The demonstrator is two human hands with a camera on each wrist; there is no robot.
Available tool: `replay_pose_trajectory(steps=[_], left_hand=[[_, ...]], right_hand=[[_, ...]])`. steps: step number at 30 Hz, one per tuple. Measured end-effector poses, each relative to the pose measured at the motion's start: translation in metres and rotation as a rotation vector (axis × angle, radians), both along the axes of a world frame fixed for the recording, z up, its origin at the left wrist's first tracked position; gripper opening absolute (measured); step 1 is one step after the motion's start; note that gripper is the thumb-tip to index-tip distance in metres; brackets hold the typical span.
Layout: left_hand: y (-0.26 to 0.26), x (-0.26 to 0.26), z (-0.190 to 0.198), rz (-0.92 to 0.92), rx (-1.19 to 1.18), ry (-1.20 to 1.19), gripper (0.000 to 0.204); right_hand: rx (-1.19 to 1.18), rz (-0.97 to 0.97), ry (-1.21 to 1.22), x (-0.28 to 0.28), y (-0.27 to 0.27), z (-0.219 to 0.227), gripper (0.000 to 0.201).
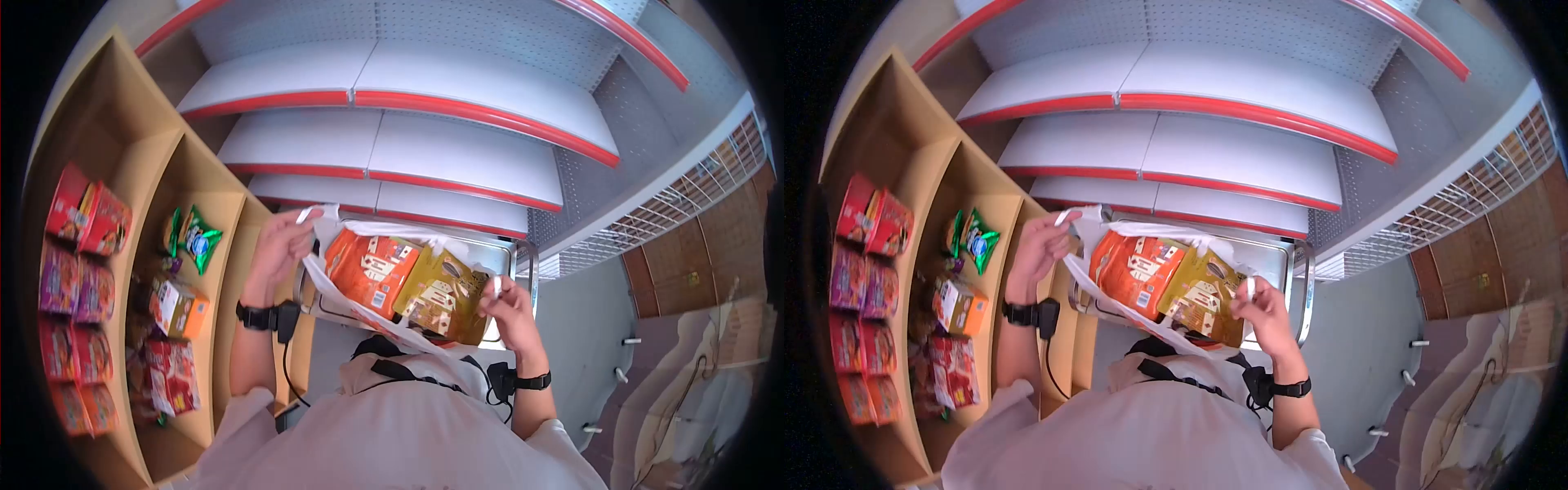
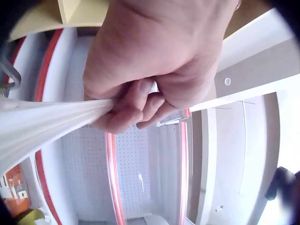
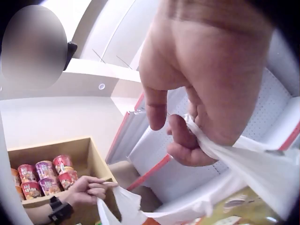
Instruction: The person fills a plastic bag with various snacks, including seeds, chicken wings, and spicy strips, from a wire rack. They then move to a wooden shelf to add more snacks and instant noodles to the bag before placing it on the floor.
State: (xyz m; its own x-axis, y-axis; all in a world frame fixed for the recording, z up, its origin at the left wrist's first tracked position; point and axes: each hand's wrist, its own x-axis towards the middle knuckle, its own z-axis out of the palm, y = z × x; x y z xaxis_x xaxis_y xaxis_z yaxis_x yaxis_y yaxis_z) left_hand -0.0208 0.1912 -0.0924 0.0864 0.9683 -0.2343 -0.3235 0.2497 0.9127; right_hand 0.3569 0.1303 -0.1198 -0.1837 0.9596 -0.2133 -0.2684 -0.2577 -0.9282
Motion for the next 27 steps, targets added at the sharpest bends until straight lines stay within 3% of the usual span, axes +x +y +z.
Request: replay_pose_trajectory(steps=[3, 4, 6, 8, 10, 12, 14, 16, 17, 19, 21, 23, 25, 27], left_hand=[[0.062, -0.007, 0.011, -0.106, 0.082, 0.116, 0.022], [0.078, -0.01, 0.023, -0.155, 0.094, 0.182, 0.017], [0.111, -0.013, 0.035, -0.132, 0.19, 0.451, 0.013], [0.147, -0.024, 0.04, -0.202, 0.161, 0.399, 0.014], [0.167, -0.023, 0.039, -0.254, 0.126, 0.355, 0.015], [0.178, -0.014, 0.03, -0.258, 0.229, 0.627, 0.015], [0.193, -0.019, 0.0, -0.226, 0.252, 0.735, 0.015], [0.198, -0.028, -0.022, -0.219, 0.262, 0.906, 0.016], [0.199, -0.035, -0.037, -0.205, 0.249, 0.91, 0.016], [0.2, -0.056, -0.056, -0.415, 0.221, 0.727, 0.021], [0.176, -0.073, -0.052, -0.438, 0.294, 0.737, 0.025], [0.138, -0.091, -0.048, -0.117, 0.632, 1.2, 0.029], [0.08, -0.105, -0.046, 0.098, 0.653, 1.156, 0.034], [0.01, -0.105, -0.062, 0.16, 0.31, 0.907, 0.034]], right_hand=[[-0.044, 0.022, 0.125, -0.008, -0.022, 0.01, 0.019], [-0.12, 0.121, 0.165, -0.019, -0.037, 0.006, 0.025], [-0.173, 0.27, 0.468, -0.064, -0.062, 0.002, 0.031], [-0.215, 0.524, 0.476, -0.104, -0.057, -0.001, 0.036], [-0.33, 0.593, 0.613, -0.141, -0.037, -0.002, 0.042], [-0.348, 0.689, 0.661, -0.18, -0.024, -0.017, 0.046], [-0.345, 0.732, 0.706, -0.212, -0.011, -0.027, 0.047], [-0.409, 0.74, 0.906, -0.24, 0.004, -0.039, 0.054], [-0.421, 0.755, 0.908, -0.248, 0.008, -0.039, 0.054], [-0.51, 0.743, 0.93, -0.265, 0.012, -0.035, 0.054], [-0.534, 0.768, 0.902, -0.274, 0.014, -0.037, 0.053], [-0.541, 0.724, 0.891, -0.274, 0.017, -0.038, 0.048], [-0.552, 0.694, 0.792, -0.272, 0.021, -0.048, 0.044], [-0.547, 0.657, 0.694, -0.268, 0.025, -0.05, 0.04]])
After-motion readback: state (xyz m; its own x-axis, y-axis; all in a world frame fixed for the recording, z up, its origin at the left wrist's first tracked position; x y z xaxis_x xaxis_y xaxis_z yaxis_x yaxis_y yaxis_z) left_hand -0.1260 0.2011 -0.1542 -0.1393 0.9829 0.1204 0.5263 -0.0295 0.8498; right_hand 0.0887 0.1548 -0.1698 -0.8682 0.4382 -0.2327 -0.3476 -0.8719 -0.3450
